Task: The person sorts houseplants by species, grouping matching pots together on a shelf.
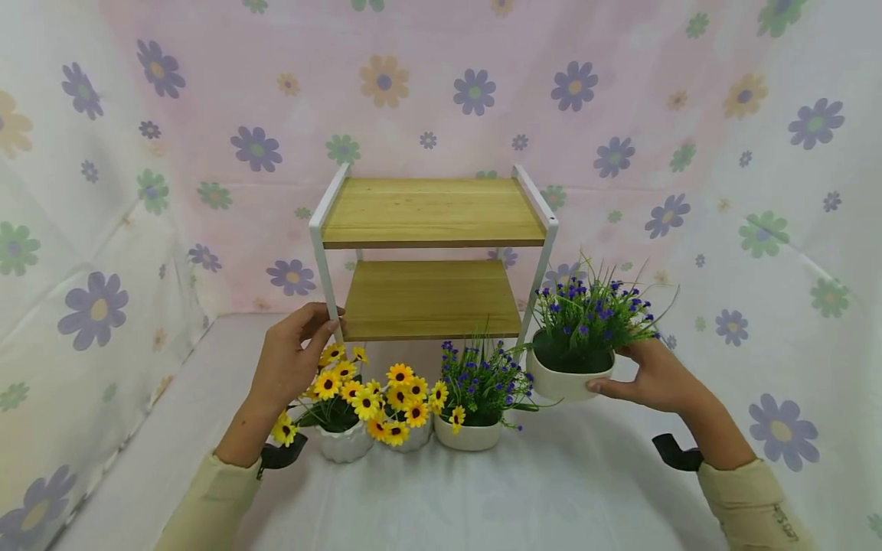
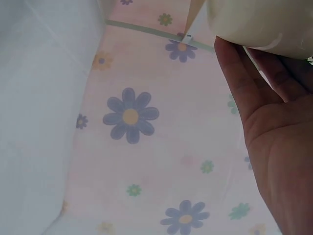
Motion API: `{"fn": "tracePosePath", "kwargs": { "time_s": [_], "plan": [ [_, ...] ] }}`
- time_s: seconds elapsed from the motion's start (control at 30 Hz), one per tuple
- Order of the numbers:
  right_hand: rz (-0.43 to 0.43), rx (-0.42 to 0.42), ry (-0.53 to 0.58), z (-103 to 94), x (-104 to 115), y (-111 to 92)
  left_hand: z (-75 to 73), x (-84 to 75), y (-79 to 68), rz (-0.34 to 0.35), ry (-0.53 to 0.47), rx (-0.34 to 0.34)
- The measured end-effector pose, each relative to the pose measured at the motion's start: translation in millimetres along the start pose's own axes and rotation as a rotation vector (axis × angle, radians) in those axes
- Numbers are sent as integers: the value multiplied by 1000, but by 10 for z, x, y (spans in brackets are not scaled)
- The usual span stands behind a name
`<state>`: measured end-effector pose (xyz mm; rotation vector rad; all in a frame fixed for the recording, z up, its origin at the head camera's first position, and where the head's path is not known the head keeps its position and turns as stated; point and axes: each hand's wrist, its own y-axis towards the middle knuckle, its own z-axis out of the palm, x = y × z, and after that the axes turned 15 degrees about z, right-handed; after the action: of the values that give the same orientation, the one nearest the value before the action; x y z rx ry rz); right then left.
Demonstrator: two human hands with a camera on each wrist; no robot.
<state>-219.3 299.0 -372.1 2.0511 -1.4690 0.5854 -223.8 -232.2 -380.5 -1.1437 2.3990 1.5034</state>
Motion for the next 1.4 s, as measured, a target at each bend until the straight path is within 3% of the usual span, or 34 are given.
{"fn": "tracePosePath", "kwargs": {
  "time_s": [0.13, 0.3, 1.0, 1.4],
  "plan": [
    [-2, 11, -30, -103, 83, 27, 2, 9, 4, 4, 2, 0],
    [-82, -10, -52, -246, 156, 83, 7, 15, 18, 9, -1, -1],
    [-290, -14, 84, -913, 587, 332, -12, 21, -18, -25, -8, 8],
    [-192, -60, 138, -1188, 891, 442, -9, 16, -20, -19, 1, 4]
  ]
}}
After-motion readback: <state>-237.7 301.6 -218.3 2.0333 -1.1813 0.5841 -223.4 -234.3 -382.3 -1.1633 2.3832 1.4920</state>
